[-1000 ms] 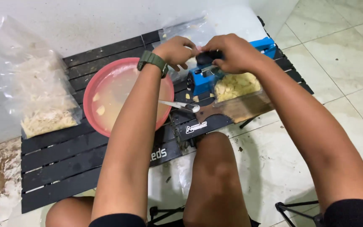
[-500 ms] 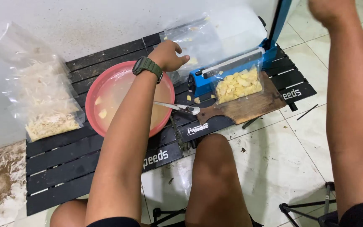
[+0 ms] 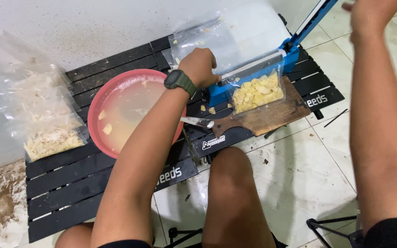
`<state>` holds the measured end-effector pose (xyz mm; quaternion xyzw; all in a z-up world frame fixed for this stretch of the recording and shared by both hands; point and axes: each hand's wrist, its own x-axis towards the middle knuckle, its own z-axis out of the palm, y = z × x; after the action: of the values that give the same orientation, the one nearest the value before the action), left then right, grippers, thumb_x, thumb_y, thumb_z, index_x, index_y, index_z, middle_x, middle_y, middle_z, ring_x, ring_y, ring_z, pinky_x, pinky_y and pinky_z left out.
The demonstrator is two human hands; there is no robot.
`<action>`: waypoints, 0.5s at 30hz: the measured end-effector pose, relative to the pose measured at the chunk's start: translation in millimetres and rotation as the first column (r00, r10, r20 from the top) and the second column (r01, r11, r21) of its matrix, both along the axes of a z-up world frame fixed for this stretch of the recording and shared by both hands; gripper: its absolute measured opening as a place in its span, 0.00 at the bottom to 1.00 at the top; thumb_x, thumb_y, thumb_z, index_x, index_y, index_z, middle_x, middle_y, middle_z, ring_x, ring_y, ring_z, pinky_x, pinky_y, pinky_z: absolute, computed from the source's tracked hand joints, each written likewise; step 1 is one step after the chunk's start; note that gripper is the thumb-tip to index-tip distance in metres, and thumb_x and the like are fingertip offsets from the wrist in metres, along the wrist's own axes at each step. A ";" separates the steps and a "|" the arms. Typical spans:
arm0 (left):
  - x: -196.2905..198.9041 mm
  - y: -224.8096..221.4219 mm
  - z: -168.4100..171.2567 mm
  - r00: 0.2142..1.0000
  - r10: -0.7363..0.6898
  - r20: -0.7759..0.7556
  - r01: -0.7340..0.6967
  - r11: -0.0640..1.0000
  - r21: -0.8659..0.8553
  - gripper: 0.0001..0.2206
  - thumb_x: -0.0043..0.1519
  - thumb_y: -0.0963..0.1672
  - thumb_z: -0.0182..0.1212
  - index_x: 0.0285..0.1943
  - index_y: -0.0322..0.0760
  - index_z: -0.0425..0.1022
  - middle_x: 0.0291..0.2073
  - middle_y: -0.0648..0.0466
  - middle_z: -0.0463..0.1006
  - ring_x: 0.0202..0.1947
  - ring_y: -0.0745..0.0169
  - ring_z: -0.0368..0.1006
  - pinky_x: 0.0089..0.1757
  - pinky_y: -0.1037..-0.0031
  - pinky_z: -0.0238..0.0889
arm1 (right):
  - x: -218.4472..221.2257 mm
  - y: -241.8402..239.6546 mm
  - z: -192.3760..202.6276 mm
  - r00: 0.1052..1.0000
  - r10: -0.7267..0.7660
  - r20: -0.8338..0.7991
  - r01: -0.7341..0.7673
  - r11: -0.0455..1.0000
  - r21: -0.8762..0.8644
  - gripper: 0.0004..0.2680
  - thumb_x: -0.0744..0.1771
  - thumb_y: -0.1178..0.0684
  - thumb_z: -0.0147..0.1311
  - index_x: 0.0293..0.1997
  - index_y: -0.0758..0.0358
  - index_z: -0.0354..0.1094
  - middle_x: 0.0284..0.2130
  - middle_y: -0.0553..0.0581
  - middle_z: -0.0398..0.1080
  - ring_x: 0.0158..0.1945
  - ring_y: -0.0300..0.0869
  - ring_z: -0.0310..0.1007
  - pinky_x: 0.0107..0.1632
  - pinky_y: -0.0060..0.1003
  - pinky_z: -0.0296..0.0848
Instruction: The person scoops slices of fruit from a bowl of liquid using a small handheld strainer and places them into a clear plastic bag. The person then seals a bag using a heat sealing machine.
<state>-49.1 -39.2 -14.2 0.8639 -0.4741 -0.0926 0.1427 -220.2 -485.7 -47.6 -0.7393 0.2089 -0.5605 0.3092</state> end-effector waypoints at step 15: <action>-16.1 -19.5 -36.5 0.953 -0.200 0.227 0.166 0.973 0.160 0.27 0.48 0.47 0.78 0.56 0.33 0.80 0.51 0.37 0.76 0.48 0.32 0.77 0.46 0.37 0.76 | -66.7 202.7 -59.7 0.634 0.748 -0.196 -0.512 0.596 0.619 0.30 0.61 0.60 0.69 0.68 0.72 0.54 0.44 0.52 0.69 0.47 0.36 0.66 0.50 0.30 0.74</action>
<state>-65.2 -58.7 -50.7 0.8287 -0.5585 -0.0322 0.0143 -287.0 -283.0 -107.4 -0.7596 0.1280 -0.1513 0.6194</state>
